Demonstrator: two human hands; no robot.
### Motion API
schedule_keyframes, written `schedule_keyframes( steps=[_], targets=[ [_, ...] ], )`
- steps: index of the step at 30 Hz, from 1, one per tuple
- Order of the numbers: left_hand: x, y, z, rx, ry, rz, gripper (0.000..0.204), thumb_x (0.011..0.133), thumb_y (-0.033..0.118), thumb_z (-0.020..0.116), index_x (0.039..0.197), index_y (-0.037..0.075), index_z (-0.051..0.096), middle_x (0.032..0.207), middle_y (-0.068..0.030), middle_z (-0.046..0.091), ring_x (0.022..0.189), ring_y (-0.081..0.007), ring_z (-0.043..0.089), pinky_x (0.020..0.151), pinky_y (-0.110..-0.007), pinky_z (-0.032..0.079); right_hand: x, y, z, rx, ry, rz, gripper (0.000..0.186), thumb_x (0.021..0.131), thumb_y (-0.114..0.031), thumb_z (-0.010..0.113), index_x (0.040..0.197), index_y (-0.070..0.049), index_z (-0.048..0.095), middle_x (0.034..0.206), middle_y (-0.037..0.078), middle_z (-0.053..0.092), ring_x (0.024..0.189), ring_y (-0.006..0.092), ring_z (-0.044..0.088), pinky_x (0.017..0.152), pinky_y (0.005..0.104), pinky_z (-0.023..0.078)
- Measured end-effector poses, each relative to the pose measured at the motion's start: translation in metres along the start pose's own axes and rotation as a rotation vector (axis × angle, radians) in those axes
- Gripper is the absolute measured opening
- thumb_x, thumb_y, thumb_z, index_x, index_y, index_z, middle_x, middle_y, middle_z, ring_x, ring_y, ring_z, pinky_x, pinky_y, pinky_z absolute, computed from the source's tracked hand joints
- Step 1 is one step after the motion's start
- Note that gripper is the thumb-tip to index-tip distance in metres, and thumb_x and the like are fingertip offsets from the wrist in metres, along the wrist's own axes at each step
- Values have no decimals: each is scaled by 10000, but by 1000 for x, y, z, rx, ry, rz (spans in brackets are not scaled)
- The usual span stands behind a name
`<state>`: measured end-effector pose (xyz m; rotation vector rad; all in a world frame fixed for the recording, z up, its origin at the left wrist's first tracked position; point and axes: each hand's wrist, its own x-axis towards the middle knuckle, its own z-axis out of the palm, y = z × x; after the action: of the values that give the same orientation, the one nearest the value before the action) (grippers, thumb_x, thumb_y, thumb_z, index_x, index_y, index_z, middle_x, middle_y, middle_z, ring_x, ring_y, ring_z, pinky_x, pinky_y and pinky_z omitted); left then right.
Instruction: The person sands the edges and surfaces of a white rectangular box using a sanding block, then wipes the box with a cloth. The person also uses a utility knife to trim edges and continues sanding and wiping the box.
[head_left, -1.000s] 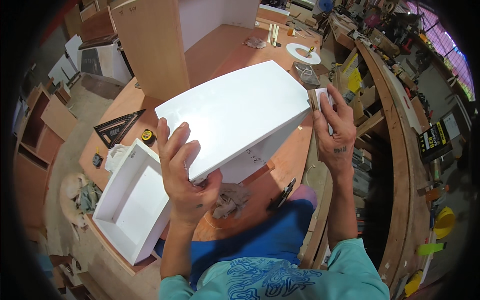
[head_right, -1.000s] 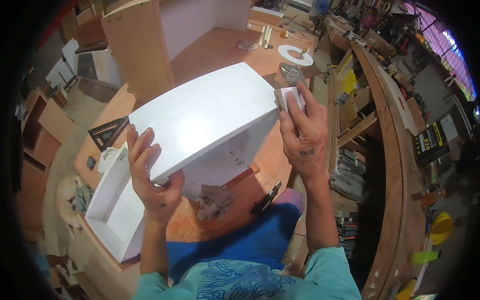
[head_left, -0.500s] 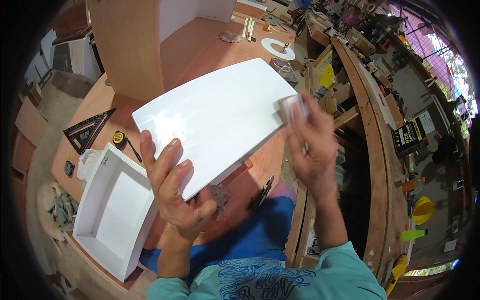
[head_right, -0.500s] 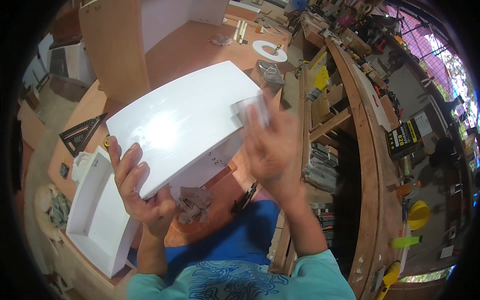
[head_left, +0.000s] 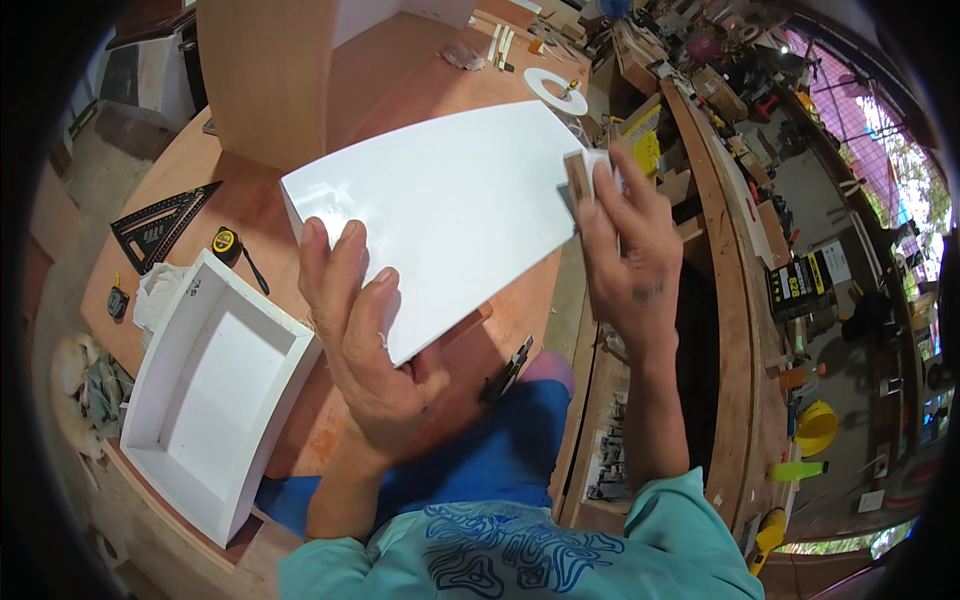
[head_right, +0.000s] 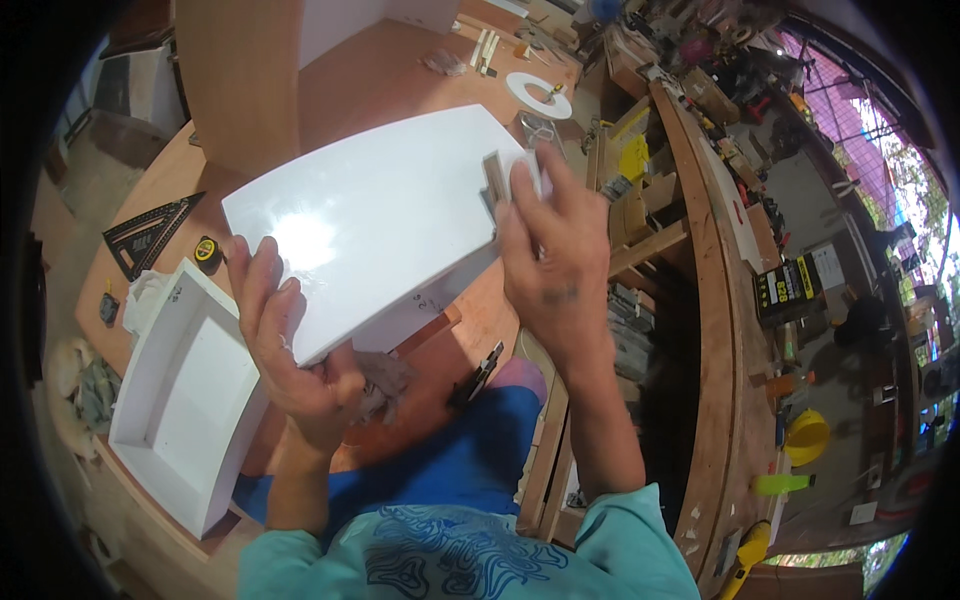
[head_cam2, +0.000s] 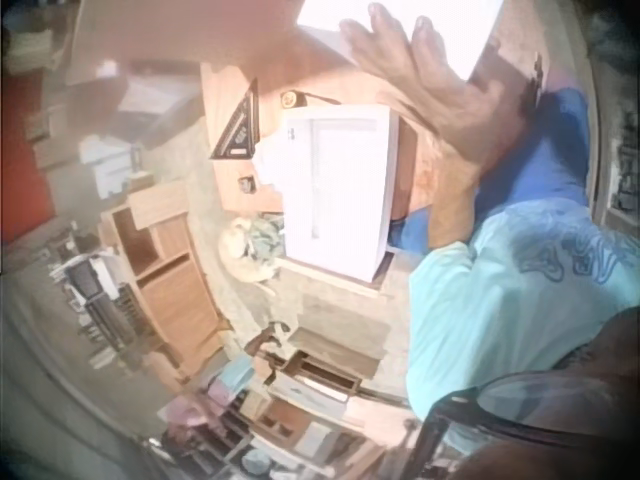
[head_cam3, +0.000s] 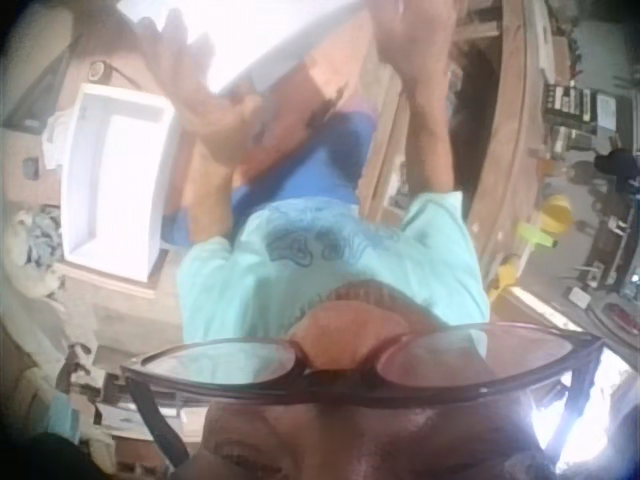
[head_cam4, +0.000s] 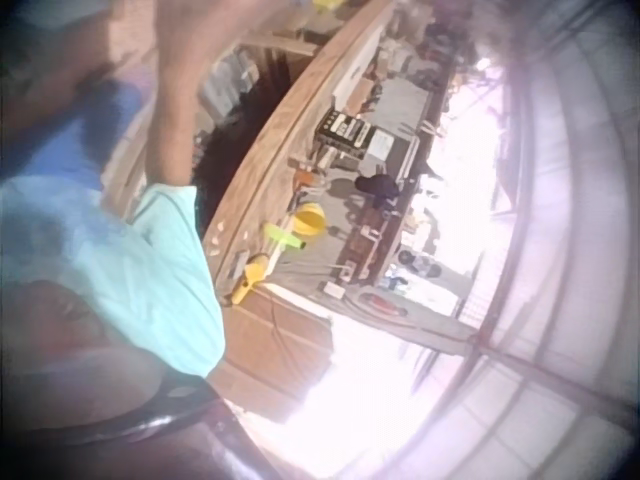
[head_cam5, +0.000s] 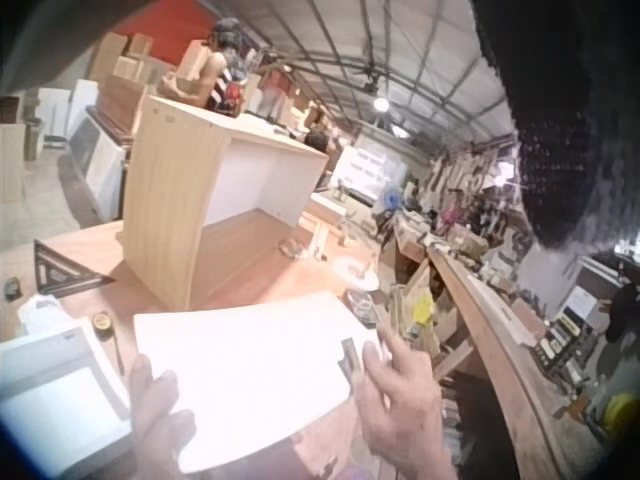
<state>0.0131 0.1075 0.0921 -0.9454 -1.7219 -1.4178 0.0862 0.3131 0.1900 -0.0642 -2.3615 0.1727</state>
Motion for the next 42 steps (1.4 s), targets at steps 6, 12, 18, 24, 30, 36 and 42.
schedule_keyframes(
  steps=[6, 12, 18, 24, 30, 36, 42],
  targets=[
    [-4, -3, 1, 47, 33, 23, 705, 701, 5, 669, 1364, 18, 430, 1533, -297, 386, 1455, -535, 310, 1130, -680, 274, -13, -44, 1, 14, -46, -89, 383, 874, -27, 681, 1244, 68, 663, 1405, 301, 538, 1080, 378, 571, 930, 443, 476],
    [-1, 1, -1, 29, 16, -17, 586, 933, 290, 681, 1377, 10, 420, 1509, -335, 402, 1439, -537, 341, 1130, -693, 256, 3, -31, 6, 79, -34, -8, 354, 908, -44, 671, 1245, 62, 663, 1409, 279, 543, 1079, 361, 577, 924, 411, 485],
    [1, 12, 10, 42, 99, -74, 684, 987, 355, 633, 1435, -75, 348, 1496, -417, 361, 1431, -568, 333, 1123, -695, 267, -44, -93, -31, 53, -267, -61, 402, 859, -5, 681, 1251, 80, 655, 1447, 350, 476, 1171, 407, 557, 994, 470, 439],
    [-3, 7, 6, 61, 18, -98, 867, 939, 298, 676, 1501, -156, 197, 1505, -512, 204, 1441, -624, 246, 1115, -731, 230, 12, -66, 15, 81, -58, -12, 399, 898, -14, 662, 1292, 40, 649, 1414, 292, 522, 1128, 385, 570, 938, 417, 483],
    [-1, 5, 6, -13, 56, -118, 948, 893, 278, 714, 1519, -159, 151, 1541, -505, 86, 1463, -631, 159, 1112, -746, 207, -7, -62, -2, 17, -62, 8, 368, 915, -38, 652, 1265, 75, 654, 1394, 307, 529, 1124, 384, 571, 954, 420, 479],
    [0, 13, 6, 17, -11, -129, 900, 851, 124, 692, 1520, -162, 163, 1564, -466, 120, 1481, -601, 158, 1161, -700, 179, -29, -109, -8, 78, -145, -165, 387, 885, -29, 666, 1255, 85, 646, 1409, 336, 500, 1112, 417, 564, 960, 467, 452],
    [-3, 3, 6, -23, 52, -137, 898, 864, 153, 711, 1575, -38, 198, 1628, -353, 144, 1484, -551, 227, 1180, -565, 285, 11, -73, 16, 56, -37, -122, 378, 892, -27, 660, 1257, 68, 640, 1376, 338, 515, 1068, 419, 561, 921, 466, 449]
  ],
)
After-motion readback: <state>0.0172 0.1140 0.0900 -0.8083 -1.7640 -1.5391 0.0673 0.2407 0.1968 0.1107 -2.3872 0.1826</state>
